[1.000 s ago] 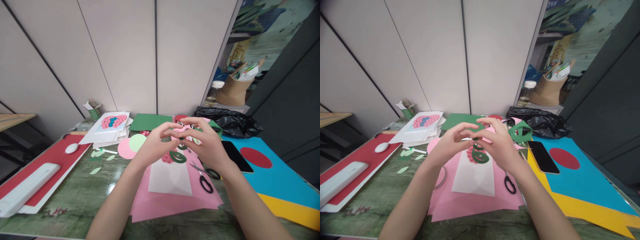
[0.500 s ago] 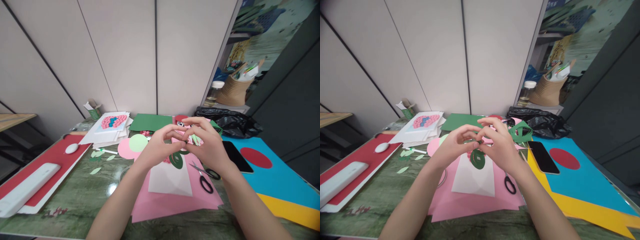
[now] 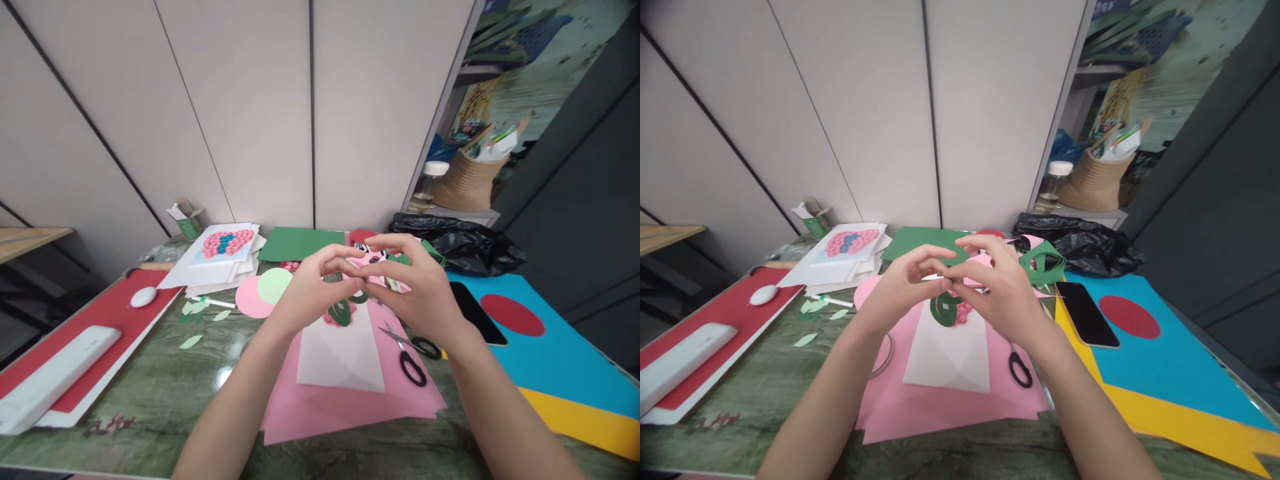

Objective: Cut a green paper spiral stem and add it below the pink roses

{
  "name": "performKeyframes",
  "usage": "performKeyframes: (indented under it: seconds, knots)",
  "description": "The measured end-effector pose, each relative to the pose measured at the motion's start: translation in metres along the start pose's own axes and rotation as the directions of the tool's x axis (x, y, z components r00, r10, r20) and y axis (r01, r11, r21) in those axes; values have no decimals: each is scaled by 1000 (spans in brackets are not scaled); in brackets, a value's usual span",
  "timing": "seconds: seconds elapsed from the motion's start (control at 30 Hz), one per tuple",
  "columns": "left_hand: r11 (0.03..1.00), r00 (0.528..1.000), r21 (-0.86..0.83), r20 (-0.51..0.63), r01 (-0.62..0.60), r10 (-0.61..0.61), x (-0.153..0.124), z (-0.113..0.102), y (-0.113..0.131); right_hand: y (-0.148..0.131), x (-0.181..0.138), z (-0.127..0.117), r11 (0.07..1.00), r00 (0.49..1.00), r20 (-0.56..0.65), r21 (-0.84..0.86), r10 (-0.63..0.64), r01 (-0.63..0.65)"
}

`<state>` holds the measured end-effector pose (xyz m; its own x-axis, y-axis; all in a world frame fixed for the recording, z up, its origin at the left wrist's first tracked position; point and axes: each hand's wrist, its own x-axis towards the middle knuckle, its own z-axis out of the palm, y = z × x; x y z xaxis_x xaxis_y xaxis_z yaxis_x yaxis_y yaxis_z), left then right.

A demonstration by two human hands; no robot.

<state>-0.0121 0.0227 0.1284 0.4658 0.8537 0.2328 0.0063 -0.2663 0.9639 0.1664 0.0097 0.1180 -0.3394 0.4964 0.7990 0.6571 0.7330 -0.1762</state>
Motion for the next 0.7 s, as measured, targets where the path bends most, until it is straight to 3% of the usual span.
performKeyframes:
  seconds: [0.17,0.37,0.7]
  knots:
    - [1000,1000,19,-4,8,-8,0,0,0,1,0,3,1000,999,48,6,-12,11]
    - [1000,999,-7,35,5,-4,0,-1,-2,-2,1,4,999,997,-53,7,53,-53]
    - [1000,996,-17,83,9,-8,-2,4,-1,-5,1,6,997,996,-33,15,79,-78]
